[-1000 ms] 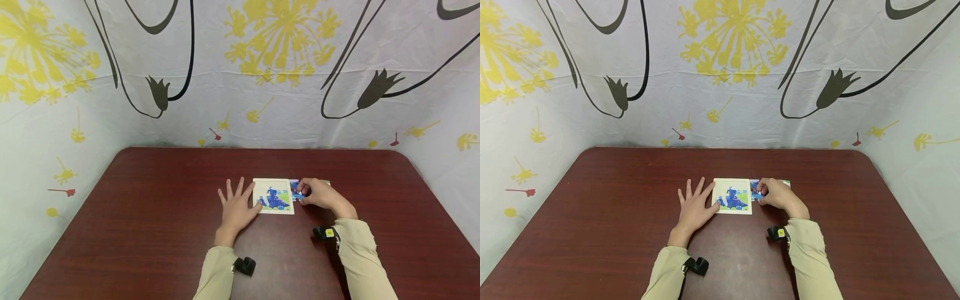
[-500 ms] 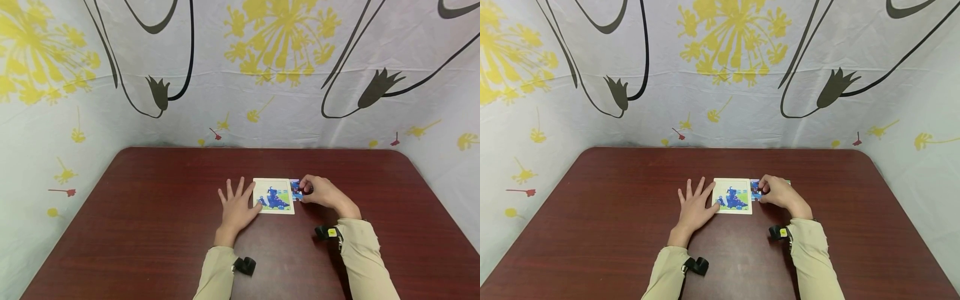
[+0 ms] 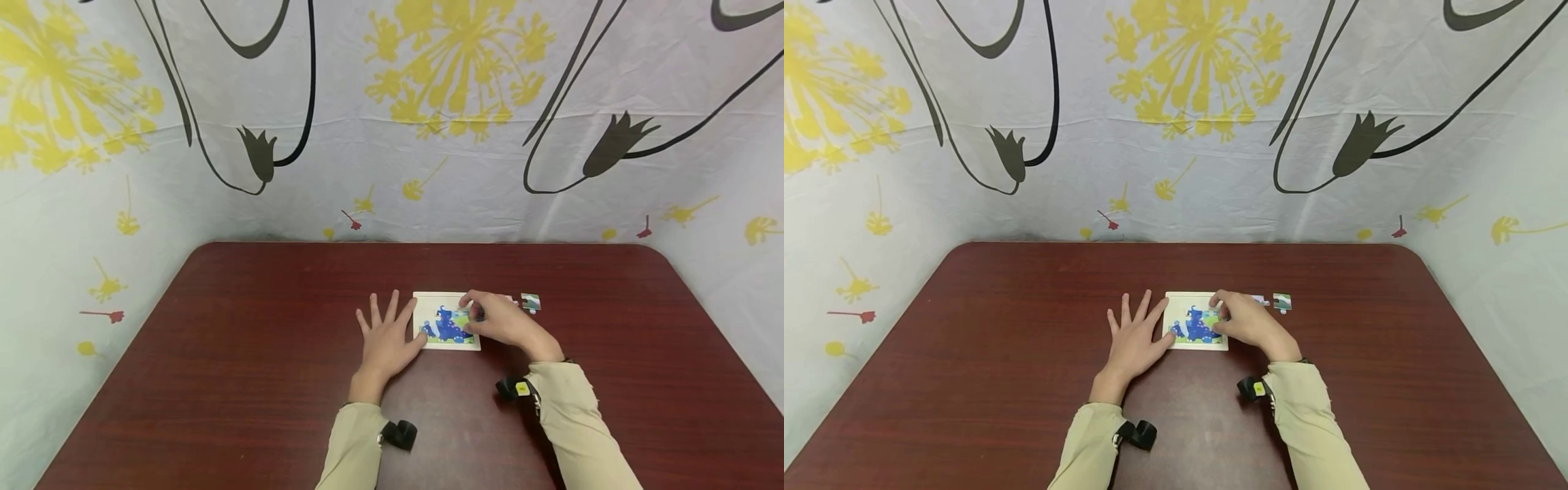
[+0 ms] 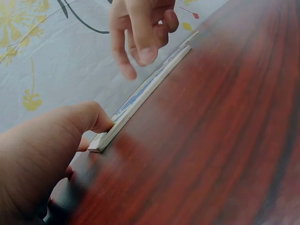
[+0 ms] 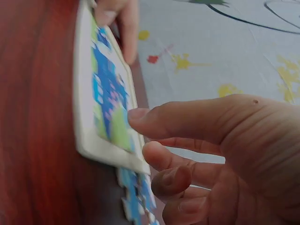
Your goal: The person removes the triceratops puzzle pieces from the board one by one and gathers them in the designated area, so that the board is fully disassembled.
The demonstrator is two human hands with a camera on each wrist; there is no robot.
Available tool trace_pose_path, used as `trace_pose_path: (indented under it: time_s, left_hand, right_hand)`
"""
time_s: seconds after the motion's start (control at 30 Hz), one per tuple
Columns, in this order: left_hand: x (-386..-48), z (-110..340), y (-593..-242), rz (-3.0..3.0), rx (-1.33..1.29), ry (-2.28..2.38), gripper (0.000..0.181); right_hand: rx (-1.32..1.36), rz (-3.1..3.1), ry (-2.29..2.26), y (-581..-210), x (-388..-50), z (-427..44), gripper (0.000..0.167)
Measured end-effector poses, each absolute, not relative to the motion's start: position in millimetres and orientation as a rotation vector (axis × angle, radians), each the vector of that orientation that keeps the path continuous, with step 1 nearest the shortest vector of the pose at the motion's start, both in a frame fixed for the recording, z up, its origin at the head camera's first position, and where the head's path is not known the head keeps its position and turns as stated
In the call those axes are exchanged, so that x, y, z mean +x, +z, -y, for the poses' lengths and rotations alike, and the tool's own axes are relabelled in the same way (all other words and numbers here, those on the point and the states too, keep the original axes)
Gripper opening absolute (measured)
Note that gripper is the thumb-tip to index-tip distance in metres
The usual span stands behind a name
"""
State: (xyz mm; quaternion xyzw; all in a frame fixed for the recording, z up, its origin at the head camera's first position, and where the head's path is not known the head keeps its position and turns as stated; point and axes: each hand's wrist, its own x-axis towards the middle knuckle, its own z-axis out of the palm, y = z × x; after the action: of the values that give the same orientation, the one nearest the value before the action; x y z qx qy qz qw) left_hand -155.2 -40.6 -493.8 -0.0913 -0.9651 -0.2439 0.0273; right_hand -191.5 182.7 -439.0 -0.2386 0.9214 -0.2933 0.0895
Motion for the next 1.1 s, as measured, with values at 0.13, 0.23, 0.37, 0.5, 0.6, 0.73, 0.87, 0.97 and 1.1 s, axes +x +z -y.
trace_pose_path:
  time_s: [0.13,0.23,0.37,0.5,0.6,0.73,0.87,0.97,1.1]
  left_hand:
    - [-155.1,40.5,-494.2,2.988,-0.282,-0.739,0.069]
    - [-155.1,40.7,-494.4,2.984,-0.291,-0.738,0.069]
    - [-155.0,41.3,-494.1,2.980,-0.299,-0.743,0.068]
    - [-155.2,41.5,-494.4,2.982,-0.302,-0.736,0.068]
    - [-155.6,41.4,-494.6,2.979,-0.299,-0.735,0.068]
    - [-156.1,41.1,-494.6,2.974,-0.299,-0.740,0.068]
    - [-156.0,41.4,-495.2,2.977,-0.301,-0.738,0.069]
    - [-155.9,41.4,-495.2,2.980,-0.299,-0.734,0.069]
    - [-155.7,40.8,-494.7,2.985,-0.295,-0.731,0.069]
  right_hand:
    - [-0.722,-2.693,-0.883,-442.1,-189.2,-171.3,0.030]
    - [-0.710,-2.680,-0.875,-444.1,-187.5,-164.6,0.032]
    - [-0.700,-2.707,-0.830,-446.3,-186.5,-159.2,0.037]
    - [-0.687,-2.731,-0.810,-446.8,-186.1,-157.5,0.038]
    - [-0.698,-2.741,-0.802,-446.9,-186.0,-157.4,0.038]
    - [-0.713,-2.738,-0.802,-447.0,-186.1,-157.7,0.036]
    - [-0.712,-2.720,-0.813,-447.4,-186.2,-158.2,0.034]
    - [-0.725,-2.721,-0.815,-447.9,-186.0,-158.7,0.033]
    - [-0.753,-2.733,-0.826,-448.4,-185.8,-159.2,0.033]
